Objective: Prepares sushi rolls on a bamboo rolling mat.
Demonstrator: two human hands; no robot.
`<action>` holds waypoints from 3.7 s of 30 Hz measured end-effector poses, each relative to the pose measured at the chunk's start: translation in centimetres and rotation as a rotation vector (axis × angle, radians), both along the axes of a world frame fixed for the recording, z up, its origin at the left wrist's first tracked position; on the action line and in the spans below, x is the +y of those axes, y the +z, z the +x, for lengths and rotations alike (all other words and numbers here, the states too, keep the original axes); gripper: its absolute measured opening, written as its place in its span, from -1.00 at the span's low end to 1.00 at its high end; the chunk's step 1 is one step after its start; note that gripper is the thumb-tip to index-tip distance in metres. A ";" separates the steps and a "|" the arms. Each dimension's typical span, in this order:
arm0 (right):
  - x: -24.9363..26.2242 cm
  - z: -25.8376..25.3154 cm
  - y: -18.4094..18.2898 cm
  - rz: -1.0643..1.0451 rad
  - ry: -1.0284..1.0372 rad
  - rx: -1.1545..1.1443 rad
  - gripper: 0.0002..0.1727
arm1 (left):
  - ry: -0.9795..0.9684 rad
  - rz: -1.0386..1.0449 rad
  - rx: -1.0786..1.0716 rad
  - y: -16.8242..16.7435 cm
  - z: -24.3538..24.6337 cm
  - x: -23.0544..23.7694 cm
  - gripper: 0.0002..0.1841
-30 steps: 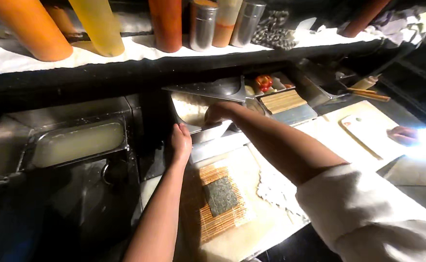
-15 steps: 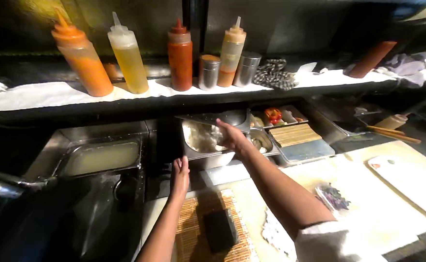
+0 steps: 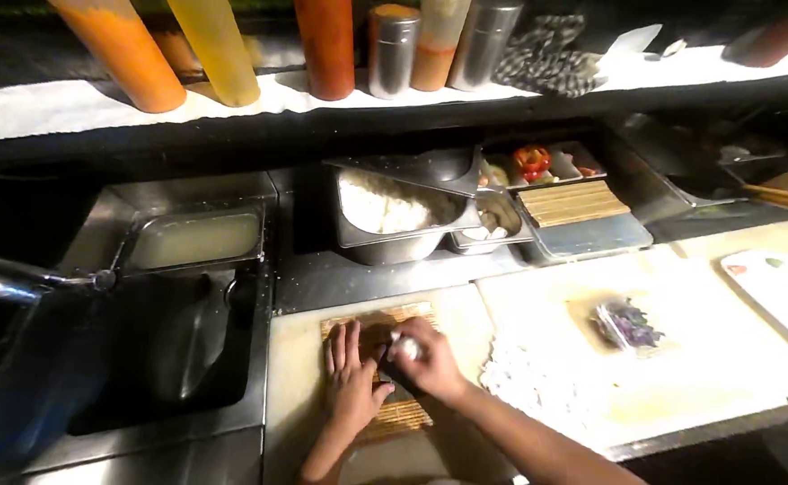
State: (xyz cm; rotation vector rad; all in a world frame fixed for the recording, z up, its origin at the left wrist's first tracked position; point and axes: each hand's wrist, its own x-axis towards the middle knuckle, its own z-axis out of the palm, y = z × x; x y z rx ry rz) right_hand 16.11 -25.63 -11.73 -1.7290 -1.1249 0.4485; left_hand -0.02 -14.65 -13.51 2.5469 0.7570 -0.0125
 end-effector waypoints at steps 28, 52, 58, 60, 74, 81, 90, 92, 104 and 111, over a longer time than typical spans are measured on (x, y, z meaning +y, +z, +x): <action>4.7 4.3 2.5 -0.802 0.657 -0.190 -0.77 | 0.594 -0.679 0.058 3.0 3.4 -2.6 -0.58; 5.7 2.0 2.9 -0.755 0.416 -0.113 -0.78 | 0.486 -0.487 0.206 4.8 4.1 0.7 -0.70; 5.5 1.1 3.3 -0.836 0.372 -0.172 -0.74 | 0.300 -0.382 0.428 5.7 6.4 1.9 -0.76; 2.7 1.2 4.4 -0.893 0.277 -0.152 -0.68 | 0.282 -0.309 0.418 6.1 6.0 1.1 -0.73; -0.7 0.8 2.8 -0.647 0.162 -0.097 -0.65 | 0.277 -0.458 0.277 5.1 3.5 -2.0 -0.66; 2.1 0.6 1.6 -0.795 0.189 -0.064 -0.79 | 0.344 -0.482 0.338 4.3 4.6 -1.1 -0.78; 2.3 1.7 2.6 -0.737 0.149 0.074 -0.75 | 0.198 -0.546 0.261 4.0 5.4 2.7 -0.66; 2.8 1.5 1.1 -0.700 0.127 0.040 -0.77 | 0.197 -0.501 0.271 3.7 6.0 2.7 -0.73; 5.6 1.5 2.2 -0.867 0.044 -0.023 -0.80 | 0.277 -0.412 0.431 5.6 8.5 2.9 -0.76; 1.1 0.6 4.3 -0.924 -0.015 -0.009 -0.56 | 0.269 -0.235 0.314 5.5 7.2 1.1 -0.71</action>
